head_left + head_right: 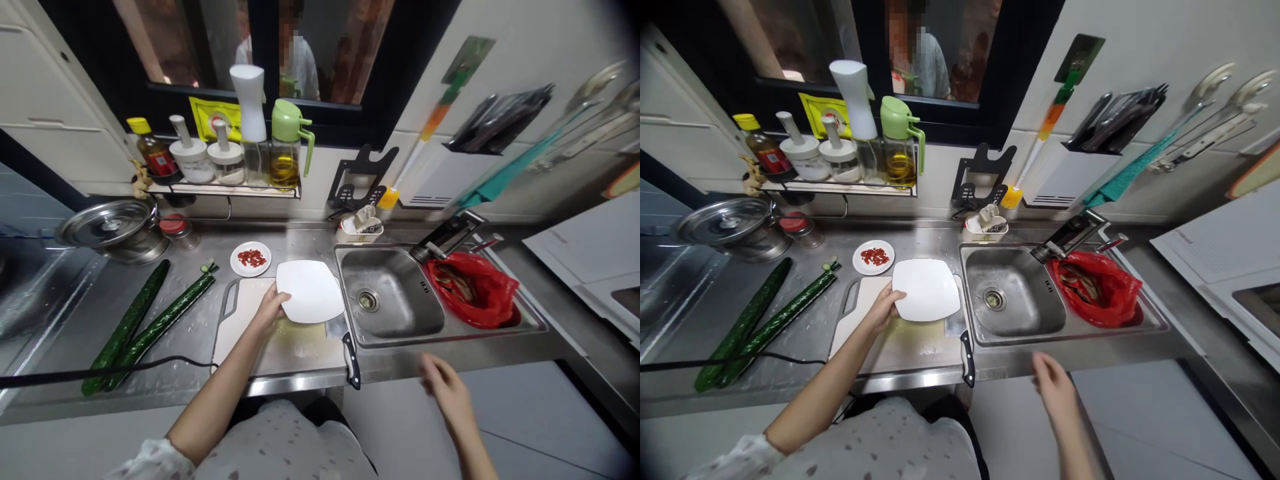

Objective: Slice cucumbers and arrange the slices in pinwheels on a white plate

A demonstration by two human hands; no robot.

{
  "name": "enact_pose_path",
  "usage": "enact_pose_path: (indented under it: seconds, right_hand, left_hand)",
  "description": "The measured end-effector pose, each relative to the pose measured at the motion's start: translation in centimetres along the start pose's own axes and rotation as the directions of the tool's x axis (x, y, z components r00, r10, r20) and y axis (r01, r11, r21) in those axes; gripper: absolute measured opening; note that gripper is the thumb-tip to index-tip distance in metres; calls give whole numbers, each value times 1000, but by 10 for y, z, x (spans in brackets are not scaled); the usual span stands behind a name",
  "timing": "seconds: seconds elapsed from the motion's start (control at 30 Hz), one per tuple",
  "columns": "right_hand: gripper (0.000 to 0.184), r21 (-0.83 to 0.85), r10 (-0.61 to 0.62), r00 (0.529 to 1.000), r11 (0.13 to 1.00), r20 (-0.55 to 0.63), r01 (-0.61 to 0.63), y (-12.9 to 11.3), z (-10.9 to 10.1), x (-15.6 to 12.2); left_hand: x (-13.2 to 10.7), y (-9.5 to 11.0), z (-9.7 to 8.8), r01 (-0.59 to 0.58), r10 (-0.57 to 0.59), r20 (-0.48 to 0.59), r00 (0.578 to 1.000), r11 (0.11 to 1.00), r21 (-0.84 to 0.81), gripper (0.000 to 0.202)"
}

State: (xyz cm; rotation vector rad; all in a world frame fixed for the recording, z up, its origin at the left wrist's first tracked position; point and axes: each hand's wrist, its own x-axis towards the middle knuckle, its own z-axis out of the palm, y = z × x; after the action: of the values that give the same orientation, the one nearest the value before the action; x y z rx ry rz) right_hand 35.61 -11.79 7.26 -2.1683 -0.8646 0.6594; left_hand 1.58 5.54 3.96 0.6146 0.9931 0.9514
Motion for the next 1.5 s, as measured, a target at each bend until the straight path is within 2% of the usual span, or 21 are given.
enact_pose_path:
  seconds: [0.03, 0.07, 0.13, 0.2, 0.23, 0.33, 0.43, 0.5, 0.57, 0.67, 0.8, 0.93, 1.13, 1.33, 1.5]
  right_hand:
    - [46, 67, 16, 992, 997, 123, -24, -18, 19, 15]
    - [49, 151, 29, 957, 986, 287, -75, -37, 40, 28]
    - [46, 222, 17, 847, 962, 531, -159, -75, 81, 48]
    - [38, 233, 18, 716, 940, 697, -250, -102, 115, 59]
    - [32, 245, 15, 673, 925, 740, -290, -111, 128, 61]
    - [21, 339, -27, 658, 873, 752, -351, -117, 153, 65]
    - [20, 374, -83, 634, 862, 769, -341, -112, 165, 69]
    - [21, 406, -124, 658, 865, 743, -295, -111, 171, 75]
    - [21, 459, -164, 714, 855, 681, -242, -112, 179, 83]
    - [18, 515, -190, 786, 837, 588, -183, -114, 192, 96]
    - [16, 517, -164, 837, 841, 522, -157, -116, 212, 115]
    - [10, 450, -135, 844, 883, 518, -135, -120, 231, 128]
    - [9, 297, -95, 850, 952, 519, -75, -125, 251, 142]
    - [10, 164, -82, 859, 986, 505, -2, -125, 259, 155]
    - [9, 26, -109, 868, 994, 484, 110, -126, 262, 160]
  left_hand:
    - [-1, 0, 0, 5, -5, -1, 1000, 1000, -3, 63]
    - [-1, 1, 0, 9, -9, 2, 1000, 1000, -7, 63]
    - [-1, 1, -2, 16, -16, 12, 1000, 1000, -19, 63]
    - [0, 2, -6, 20, -19, 19, 1000, 999, -38, 64]
    - [1, 2, -8, 19, -18, 14, 1000, 999, -48, 63]
    - [6, 5, -15, 13, -15, -26, 1000, 998, -64, 62]
    - [12, 9, -18, 24, -27, -45, 999, 998, -55, 60]
    - [17, 12, -18, 36, -39, -53, 998, 998, -50, 55]
    - [22, 14, -16, 42, -48, -89, 995, 997, -64, 47]
    - [32, 12, -11, 26, -48, -205, 978, 994, -107, 32]
    - [48, 5, -8, 12, -32, -325, 945, 998, -64, 24]
    - [68, -1, -11, 3, 38, -404, 914, 995, 101, 26]
    - [97, -10, -23, 24, 123, -443, 888, 950, 311, 29]
    - [116, -18, -37, 132, 201, -417, 886, 753, 645, 28]
    - [121, -15, -40, 201, 252, -410, 876, 583, 787, 26]
